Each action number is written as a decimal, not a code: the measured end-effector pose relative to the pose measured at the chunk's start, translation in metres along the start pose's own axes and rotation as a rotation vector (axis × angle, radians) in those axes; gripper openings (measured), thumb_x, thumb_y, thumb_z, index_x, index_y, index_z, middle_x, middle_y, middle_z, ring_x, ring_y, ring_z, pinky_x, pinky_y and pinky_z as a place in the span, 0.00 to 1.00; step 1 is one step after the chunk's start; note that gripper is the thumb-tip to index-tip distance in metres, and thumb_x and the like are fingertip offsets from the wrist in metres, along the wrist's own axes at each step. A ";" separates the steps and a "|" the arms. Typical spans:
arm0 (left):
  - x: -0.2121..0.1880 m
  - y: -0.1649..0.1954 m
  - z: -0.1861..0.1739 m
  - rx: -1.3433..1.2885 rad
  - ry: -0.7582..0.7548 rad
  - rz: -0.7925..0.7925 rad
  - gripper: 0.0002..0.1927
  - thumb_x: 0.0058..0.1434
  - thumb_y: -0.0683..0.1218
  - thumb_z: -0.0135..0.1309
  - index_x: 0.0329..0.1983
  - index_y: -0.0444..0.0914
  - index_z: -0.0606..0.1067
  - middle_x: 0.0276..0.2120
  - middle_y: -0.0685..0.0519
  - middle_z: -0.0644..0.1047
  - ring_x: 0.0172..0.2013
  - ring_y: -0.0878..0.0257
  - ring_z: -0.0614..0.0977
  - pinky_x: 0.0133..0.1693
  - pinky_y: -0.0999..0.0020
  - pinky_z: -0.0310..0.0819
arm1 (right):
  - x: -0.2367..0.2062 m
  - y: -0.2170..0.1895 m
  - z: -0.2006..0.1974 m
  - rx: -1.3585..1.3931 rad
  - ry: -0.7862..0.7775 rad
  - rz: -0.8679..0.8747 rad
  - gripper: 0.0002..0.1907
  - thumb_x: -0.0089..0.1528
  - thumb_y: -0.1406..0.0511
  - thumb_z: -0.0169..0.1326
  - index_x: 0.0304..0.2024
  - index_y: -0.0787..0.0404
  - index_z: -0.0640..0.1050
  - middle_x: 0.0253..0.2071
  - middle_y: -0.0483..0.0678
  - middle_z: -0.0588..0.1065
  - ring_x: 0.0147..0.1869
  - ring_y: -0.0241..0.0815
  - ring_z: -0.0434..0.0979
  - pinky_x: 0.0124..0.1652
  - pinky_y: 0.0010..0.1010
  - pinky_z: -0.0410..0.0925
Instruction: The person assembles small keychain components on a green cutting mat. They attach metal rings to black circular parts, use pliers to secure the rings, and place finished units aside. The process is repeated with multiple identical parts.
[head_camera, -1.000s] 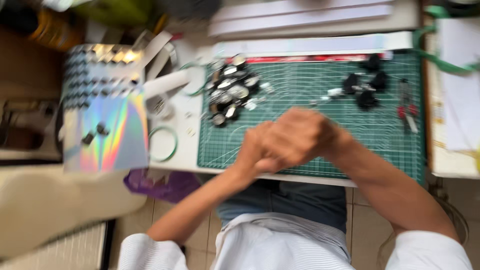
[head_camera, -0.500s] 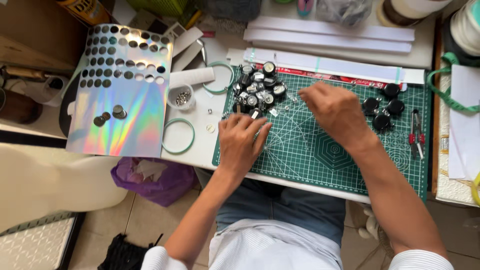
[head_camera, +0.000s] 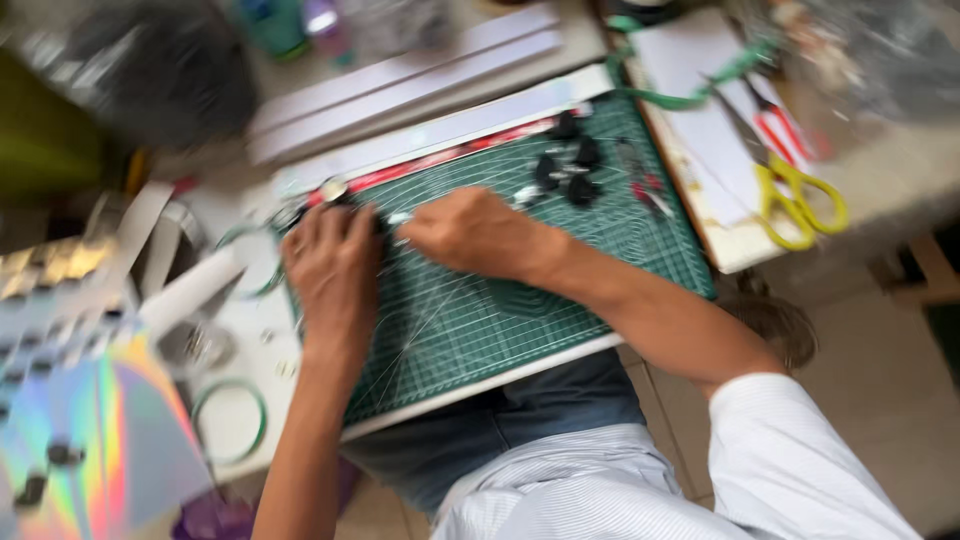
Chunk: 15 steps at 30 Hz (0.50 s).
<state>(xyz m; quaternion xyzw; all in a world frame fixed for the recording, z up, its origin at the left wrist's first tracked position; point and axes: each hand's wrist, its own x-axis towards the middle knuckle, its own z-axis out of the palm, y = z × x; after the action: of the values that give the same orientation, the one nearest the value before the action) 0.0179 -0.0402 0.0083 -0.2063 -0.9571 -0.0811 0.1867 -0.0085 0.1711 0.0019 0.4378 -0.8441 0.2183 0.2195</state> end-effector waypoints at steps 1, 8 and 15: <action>0.001 0.001 -0.003 -0.046 -0.011 -0.004 0.17 0.61 0.43 0.60 0.53 0.39 0.75 0.47 0.48 0.76 0.57 0.49 0.73 0.56 0.50 0.63 | -0.002 -0.001 0.002 0.043 0.031 0.001 0.05 0.60 0.68 0.57 0.33 0.61 0.74 0.27 0.48 0.72 0.30 0.47 0.78 0.30 0.38 0.72; 0.006 0.003 -0.011 -0.278 0.068 -0.178 0.15 0.69 0.46 0.59 0.54 0.35 0.74 0.50 0.43 0.77 0.53 0.49 0.77 0.54 0.52 0.70 | 0.003 -0.006 -0.009 -0.030 0.068 -0.023 0.09 0.64 0.63 0.60 0.33 0.60 0.76 0.21 0.43 0.71 0.23 0.38 0.75 0.25 0.32 0.69; 0.014 0.021 -0.001 -1.043 0.234 -0.319 0.13 0.72 0.43 0.54 0.56 0.33 0.72 0.55 0.47 0.79 0.52 0.63 0.80 0.56 0.64 0.77 | 0.003 0.001 -0.043 -0.031 0.266 -0.003 0.13 0.64 0.59 0.63 0.45 0.59 0.81 0.28 0.45 0.77 0.29 0.41 0.78 0.31 0.33 0.71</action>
<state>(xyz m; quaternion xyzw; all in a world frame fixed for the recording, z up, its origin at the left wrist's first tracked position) 0.0152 -0.0166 0.0166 -0.1136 -0.7822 -0.5938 0.1504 -0.0036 0.1937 0.0385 0.4026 -0.8102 0.2612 0.3365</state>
